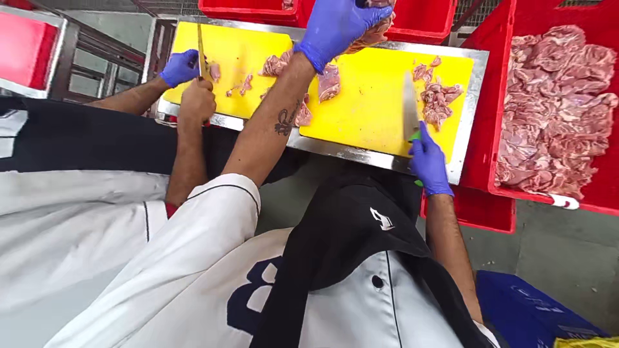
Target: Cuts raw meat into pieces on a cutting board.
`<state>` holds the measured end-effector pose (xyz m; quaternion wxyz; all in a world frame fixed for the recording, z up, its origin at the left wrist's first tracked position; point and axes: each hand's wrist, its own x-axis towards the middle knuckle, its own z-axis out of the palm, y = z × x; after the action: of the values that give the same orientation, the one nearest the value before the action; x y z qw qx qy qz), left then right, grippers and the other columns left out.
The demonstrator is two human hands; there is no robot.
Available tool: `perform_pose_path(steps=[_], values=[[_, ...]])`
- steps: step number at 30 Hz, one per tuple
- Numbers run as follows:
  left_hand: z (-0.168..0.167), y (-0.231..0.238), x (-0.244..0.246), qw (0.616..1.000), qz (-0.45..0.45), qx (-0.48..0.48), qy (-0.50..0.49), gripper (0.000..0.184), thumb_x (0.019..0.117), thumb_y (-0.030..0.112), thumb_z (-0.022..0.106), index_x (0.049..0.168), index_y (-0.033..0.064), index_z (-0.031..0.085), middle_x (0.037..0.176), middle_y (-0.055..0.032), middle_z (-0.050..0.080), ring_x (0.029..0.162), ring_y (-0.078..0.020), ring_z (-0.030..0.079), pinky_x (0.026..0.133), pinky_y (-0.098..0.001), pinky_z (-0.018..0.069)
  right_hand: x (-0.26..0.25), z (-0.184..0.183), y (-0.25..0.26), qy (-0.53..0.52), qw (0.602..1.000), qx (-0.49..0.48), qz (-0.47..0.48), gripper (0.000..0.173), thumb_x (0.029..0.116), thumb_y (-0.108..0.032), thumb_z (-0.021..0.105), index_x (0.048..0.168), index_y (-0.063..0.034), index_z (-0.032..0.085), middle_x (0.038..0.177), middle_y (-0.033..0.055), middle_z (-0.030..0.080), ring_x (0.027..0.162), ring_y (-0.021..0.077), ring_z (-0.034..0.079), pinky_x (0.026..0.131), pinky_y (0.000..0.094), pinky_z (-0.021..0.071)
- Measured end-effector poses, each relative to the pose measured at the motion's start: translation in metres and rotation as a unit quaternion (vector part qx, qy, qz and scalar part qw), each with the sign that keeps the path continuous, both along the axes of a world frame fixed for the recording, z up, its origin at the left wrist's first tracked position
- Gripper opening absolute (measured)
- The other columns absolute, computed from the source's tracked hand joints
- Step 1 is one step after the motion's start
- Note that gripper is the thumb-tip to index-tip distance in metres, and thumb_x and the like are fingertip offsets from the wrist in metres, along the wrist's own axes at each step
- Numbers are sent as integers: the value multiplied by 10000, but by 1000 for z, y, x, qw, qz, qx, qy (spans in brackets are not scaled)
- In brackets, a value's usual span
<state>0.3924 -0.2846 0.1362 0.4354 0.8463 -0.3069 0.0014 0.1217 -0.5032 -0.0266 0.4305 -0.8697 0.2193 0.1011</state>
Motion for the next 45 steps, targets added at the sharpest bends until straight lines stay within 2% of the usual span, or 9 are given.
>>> perform_pose_path(steps=[3,8,11,16,28,35,39,41,45], values=[[-62,-9,-37,997,-44,7,-69,181,955,227,726,1035,72,774,981,-50,770,936,-126,733,893,-338,603,-12,15,-17,12,998,-22,-50,533,1097,-316,389,1625,-294,319,945,134,693,720,265,652,666,517,552],[-208,0,-165,964,-194,168,-62,313,1054,219,552,1297,103,712,1422,-83,647,1409,-240,536,1208,-423,413,-35,22,14,11,1000,-26,-2,566,1079,-258,390,1635,-253,284,914,121,691,660,220,672,637,457,600],[-199,7,-191,974,-199,109,-28,284,1049,205,563,1236,103,751,1283,-47,734,1244,-196,671,1095,-420,525,-43,25,28,28,991,-116,61,570,1072,-206,384,1634,-208,295,1058,218,707,888,379,703,809,585,550],[-189,-11,-119,990,-59,85,-96,168,955,165,659,1057,73,756,1132,-116,727,1158,-267,661,1020,-420,541,-42,51,62,84,970,-203,108,594,1058,-211,351,1638,-299,264,1057,212,662,740,385,687,607,558,549],[-217,-10,-107,982,-64,120,-131,238,829,67,722,1056,6,761,1165,-169,724,1179,-327,657,1055,-457,513,78,29,80,33,985,-139,94,680,1011,-79,508,1625,-269,287,994,242,658,749,440,674,572,579,536],[-214,-8,-100,988,-67,88,-103,127,943,155,671,979,84,771,1067,-85,750,1120,-239,681,1020,-392,539,-86,48,65,113,971,-170,127,601,1061,-163,396,1632,-306,275,980,230,667,713,428,678,569,579,538],[-197,-11,-59,990,14,138,-36,395,957,281,665,1307,100,684,1323,-106,675,1270,-270,609,1090,-453,499,-68,43,16,63,979,-148,128,551,1083,-251,351,1626,-317,296,953,212,700,836,444,692,690,641,535],[-189,-16,-38,966,-28,257,-2,438,933,397,663,1291,146,686,1403,-116,605,1336,-341,530,1072,-548,472,-43,33,-20,60,991,-107,60,554,1088,-263,375,1631,-329,282,1005,255,700,878,469,687,745,679,520],[-162,-20,-25,905,-168,389,26,373,979,429,604,1103,93,710,1140,-168,690,1161,-383,616,970,-596,485,-61,13,-72,57,980,187,-45,532,1094,-300,426,1612,-358,325,892,38,644,527,138,518,454,313,467]])
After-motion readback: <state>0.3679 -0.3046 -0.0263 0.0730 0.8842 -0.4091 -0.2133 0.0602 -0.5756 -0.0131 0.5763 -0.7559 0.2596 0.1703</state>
